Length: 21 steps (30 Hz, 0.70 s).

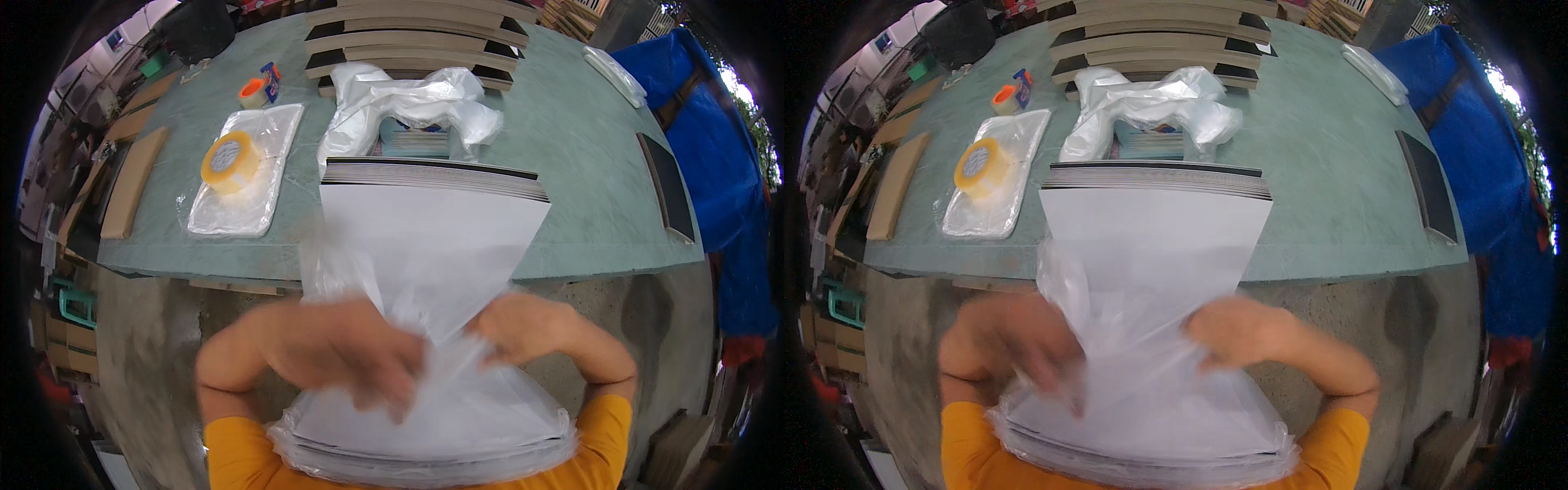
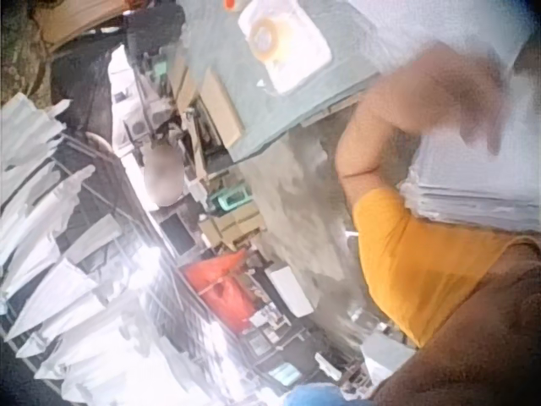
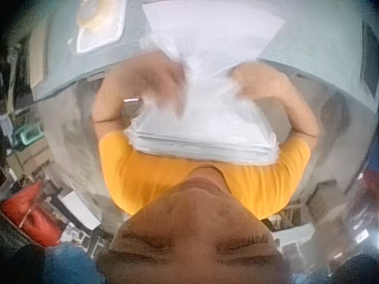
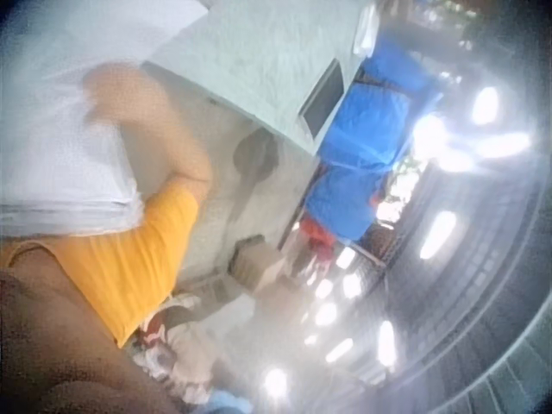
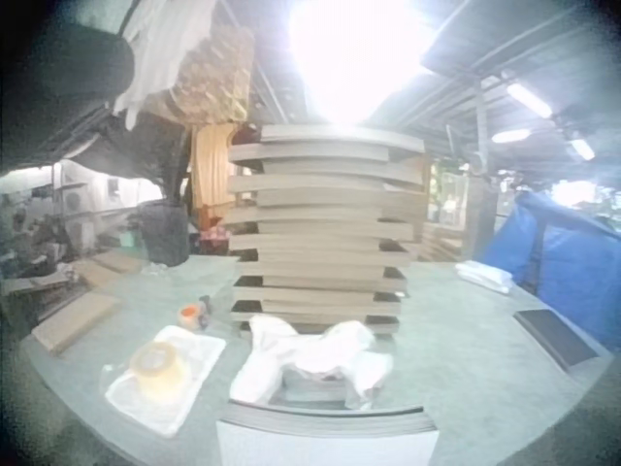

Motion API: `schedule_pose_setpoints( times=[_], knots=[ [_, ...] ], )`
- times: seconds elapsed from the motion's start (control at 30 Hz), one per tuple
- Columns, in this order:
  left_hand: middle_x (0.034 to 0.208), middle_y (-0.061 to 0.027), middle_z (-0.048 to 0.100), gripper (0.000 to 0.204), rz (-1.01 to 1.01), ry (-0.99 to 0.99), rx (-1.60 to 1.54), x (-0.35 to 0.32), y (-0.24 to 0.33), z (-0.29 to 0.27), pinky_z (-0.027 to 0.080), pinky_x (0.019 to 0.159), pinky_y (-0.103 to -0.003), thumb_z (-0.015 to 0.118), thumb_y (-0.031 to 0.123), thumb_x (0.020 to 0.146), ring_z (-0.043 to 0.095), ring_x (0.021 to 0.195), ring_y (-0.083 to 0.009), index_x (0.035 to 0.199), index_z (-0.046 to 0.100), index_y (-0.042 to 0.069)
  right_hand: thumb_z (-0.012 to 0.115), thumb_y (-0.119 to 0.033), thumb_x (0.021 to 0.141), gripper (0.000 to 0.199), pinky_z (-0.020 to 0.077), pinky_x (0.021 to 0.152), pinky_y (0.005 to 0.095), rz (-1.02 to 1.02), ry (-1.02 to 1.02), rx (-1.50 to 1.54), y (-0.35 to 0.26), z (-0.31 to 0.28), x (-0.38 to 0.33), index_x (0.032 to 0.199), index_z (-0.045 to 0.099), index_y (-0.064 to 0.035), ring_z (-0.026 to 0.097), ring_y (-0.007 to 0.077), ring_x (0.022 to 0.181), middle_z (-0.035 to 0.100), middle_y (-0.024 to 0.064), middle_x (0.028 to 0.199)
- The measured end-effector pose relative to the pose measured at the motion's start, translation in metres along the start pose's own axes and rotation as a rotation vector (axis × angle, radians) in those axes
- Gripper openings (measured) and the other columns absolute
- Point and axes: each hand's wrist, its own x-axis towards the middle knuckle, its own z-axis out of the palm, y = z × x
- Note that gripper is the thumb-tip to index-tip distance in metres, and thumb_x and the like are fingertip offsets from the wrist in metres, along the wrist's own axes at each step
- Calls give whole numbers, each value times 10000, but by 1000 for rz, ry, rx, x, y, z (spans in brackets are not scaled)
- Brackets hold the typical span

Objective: The person places black folders into plastic bags by hand one by one, smoothing the plastic over each folder.

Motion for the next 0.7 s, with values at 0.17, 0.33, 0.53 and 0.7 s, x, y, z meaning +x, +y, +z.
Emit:
schedule_pose_setpoints(
  times=[0.17, 0.33, 0.53, 0.7],
  knots=[
    [767, -154, 561, 196, -479, 52, 1278, -7, -60, -31, 450, 509, -348, 533, 157, 774, 580, 663, -225, 861, 483, -12, 632, -252, 683, 225, 426, 805, 375, 553, -210, -418, -15, -34, -5, 737, 617, -34, 584, 266, 755, 575, 134, 732],
    [828, -136, 559, 216, -43, 10, 1769, -1, -45, 26, 453, 495, -310, 536, 163, 717, 579, 618, -273, 851, 499, -3, 578, -173, 701, 144, 262, 987, 419, 404, 140, -636, -13, -50, -2, 743, 622, -43, 583, 252, 758, 587, 125, 733],
    [687, -116, 568, 246, -439, 151, 1525, -25, -70, -37, 452, 516, -384, 532, 248, 718, 593, 641, -269, 774, 531, 9, 554, -155, 665, 113, 417, 830, 350, 544, -333, -513, -13, -31, -9, 685, 606, -56, 555, 235, 693, 550, 70, 653],
    [605, -143, 563, 267, -431, -21, 1333, -58, -94, -15, 422, 466, -393, 588, 283, 714, 555, 548, -279, 601, 539, 46, 623, -116, 646, 192, 446, 613, 360, 453, 543, -77, -25, -78, -4, 817, 549, -69, 550, 251, 695, 540, 66, 709]
  ],
)
